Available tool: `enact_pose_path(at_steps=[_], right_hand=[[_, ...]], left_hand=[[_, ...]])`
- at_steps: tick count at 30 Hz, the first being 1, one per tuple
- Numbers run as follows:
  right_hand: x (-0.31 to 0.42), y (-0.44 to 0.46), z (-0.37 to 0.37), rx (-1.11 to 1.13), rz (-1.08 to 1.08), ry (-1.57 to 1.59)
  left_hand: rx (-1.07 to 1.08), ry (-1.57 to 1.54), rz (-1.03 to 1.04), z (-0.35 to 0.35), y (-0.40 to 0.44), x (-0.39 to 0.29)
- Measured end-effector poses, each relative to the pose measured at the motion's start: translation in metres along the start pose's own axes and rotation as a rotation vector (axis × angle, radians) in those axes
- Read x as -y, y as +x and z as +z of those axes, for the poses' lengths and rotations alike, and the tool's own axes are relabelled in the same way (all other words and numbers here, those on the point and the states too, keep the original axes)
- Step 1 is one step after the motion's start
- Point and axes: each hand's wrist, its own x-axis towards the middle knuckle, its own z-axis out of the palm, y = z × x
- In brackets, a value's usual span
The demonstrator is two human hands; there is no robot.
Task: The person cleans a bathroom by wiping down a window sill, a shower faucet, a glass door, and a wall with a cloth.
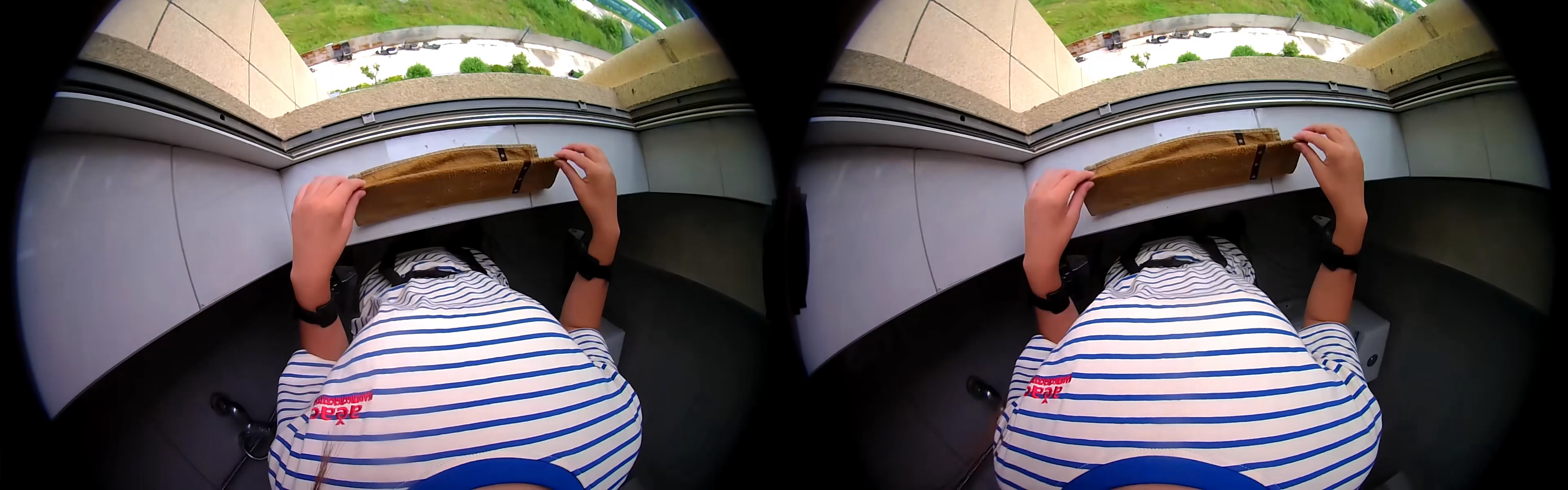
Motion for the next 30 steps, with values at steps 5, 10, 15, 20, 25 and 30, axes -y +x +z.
enact_pose_path(at_steps=[5, 10, 15, 20, 25, 30], right_hand=[[0.042, 0.027, 0.046, -0.163, -0.097, 0.043], [0.088, 0.011, 0.09, 0.334, 0.38, 1.285], [0.088, 0.018, 0.137, 0.462, 0.886, 2.117], [0.077, 0.021, 0.142, 0.505, 0.942, 2.357], [0.057, 0.021, 0.133, 0.576, 0.961, 2.441], [0.011, 0.009, 0.12, 0.614, 0.953, 2.672]], left_hand=[[-0.316, 0.227, 0.091, 0.019, 0.037, -0.03], [0.27, -1.049, -0.588, 0.054, 0.034, -0.043], [0.067, -1.776, -0.739, 0.104, 0.029, -0.023], [0.012, -1.972, -0.881, 0.099, 0.031, -0.022], [-0.011, -1.883, -0.819, 0.109, 0.033, -0.03], [-0.016, -1.809, -0.777, 0.128, 0.05, -0.049]])
